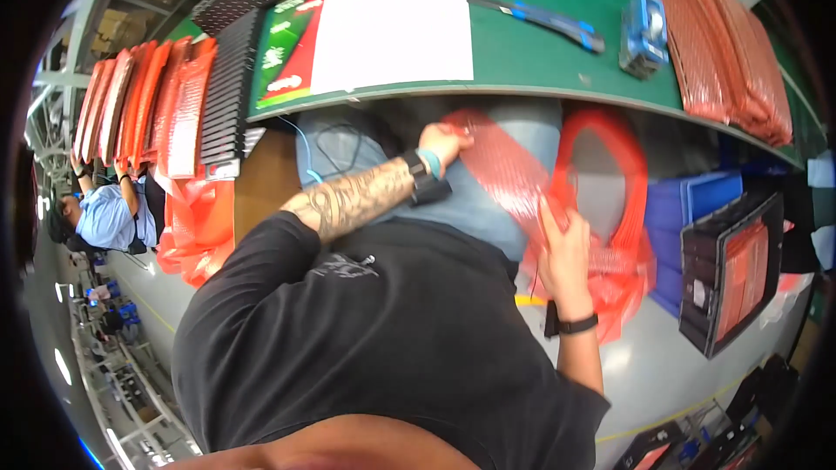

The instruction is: The person picks up a stack of circuit boards and places them on the table. They then wrap each circuit board individually in bubble wrap, securing it with tape, and stack the wrapped boards.

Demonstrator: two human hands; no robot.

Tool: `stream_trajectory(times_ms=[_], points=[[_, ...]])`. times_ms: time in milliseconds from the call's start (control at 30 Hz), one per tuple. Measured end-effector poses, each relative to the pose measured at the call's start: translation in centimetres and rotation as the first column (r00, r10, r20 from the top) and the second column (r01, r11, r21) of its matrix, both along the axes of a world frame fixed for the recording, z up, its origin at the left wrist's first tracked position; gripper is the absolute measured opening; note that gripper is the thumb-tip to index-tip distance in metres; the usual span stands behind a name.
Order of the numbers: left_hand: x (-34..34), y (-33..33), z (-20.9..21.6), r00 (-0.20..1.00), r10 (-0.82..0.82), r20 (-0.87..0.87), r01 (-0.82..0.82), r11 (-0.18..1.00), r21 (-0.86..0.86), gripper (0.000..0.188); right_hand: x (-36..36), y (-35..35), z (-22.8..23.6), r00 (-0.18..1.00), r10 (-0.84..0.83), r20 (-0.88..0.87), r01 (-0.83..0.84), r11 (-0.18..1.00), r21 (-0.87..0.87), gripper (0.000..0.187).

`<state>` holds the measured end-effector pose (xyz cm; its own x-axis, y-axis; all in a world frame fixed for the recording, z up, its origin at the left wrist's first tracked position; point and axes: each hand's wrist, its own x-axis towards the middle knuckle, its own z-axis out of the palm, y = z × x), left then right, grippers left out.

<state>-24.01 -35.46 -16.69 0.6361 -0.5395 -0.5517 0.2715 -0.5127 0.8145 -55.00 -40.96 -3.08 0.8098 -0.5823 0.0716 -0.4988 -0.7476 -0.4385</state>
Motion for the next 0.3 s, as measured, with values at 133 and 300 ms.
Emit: stream_trajectory(times_ms=[133, 300], points=[[-3.8, 5.0, 10.1, 0.973, 0.003, -0.230, -0.109, 0.886, -0.450, 0.034, -5.2, 1.5, 0.8, 0.999, -0.027, -0.018, 0.026, 0.999, -0.035, 0.078], [-3.7, 9.8, 25.7, 0.897, -0.309, 0.315, 0.441, 0.620, -0.649, 0.060, -5.6, 4.6, 2.6, 0.997, -0.033, -0.072, 0.034, 0.999, 0.014, 0.083]])
